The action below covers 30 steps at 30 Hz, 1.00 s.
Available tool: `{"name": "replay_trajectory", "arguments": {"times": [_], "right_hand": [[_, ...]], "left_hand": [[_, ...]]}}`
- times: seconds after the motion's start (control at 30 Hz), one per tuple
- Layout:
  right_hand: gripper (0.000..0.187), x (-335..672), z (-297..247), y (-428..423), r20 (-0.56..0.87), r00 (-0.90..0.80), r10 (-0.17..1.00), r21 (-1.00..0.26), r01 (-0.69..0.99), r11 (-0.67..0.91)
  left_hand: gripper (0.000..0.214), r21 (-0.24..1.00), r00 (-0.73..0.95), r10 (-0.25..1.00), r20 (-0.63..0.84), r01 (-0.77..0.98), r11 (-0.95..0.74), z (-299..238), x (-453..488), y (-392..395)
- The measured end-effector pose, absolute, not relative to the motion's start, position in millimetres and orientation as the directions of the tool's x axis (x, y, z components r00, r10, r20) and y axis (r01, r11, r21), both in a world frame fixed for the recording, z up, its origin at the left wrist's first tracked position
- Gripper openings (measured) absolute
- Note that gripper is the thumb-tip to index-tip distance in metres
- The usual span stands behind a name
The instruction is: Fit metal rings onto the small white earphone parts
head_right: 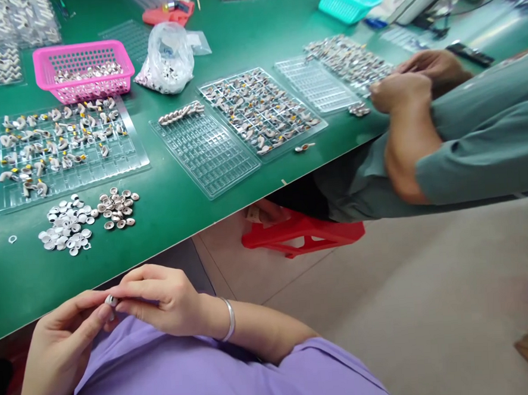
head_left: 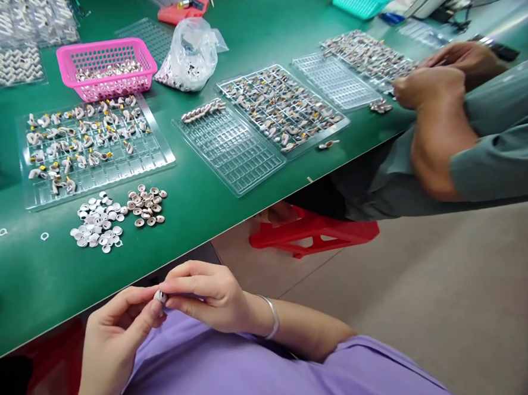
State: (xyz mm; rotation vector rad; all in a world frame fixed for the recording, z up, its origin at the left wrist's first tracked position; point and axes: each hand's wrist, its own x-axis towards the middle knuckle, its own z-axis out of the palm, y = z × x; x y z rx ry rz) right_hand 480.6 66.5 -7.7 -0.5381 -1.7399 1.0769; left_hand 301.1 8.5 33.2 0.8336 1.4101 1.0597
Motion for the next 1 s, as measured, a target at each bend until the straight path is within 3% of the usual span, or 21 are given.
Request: {"name": "replay_trajectory", "arguments": {"times": [0.37, 0.67, 0.9, 1.0], "right_hand": [[0.026, 480, -7, 67, 0.567, -0.447, 0.692, -0.785, -0.036, 0.619], [0.030, 482, -8, 65, 0.587, -0.445, 0.676, -0.756, -0.005, 0.654], [0.023, 479, -12, 66, 0.529, -0.433, 0.730, -0.828, -0.075, 0.556], [0.030, 478, -13, 71, 0.501, -0.469, 0.727, -0.846, -0.086, 0.527]], "left_hand": [[0.018, 0.932, -0.079, 0.929, -0.360, -0.071, 0.355, 29, 295, 7], [0.020, 0.977, -0.091, 0.985, -0.145, 0.146, 0.157, 32, 295, 11], [0.017, 0.947, -0.025, 0.957, -0.290, -0.155, 0.283, 31, 299, 15], [0.020, 0.901, 0.008, 0.932, -0.363, -0.251, 0.353, 29, 301, 17]]}}
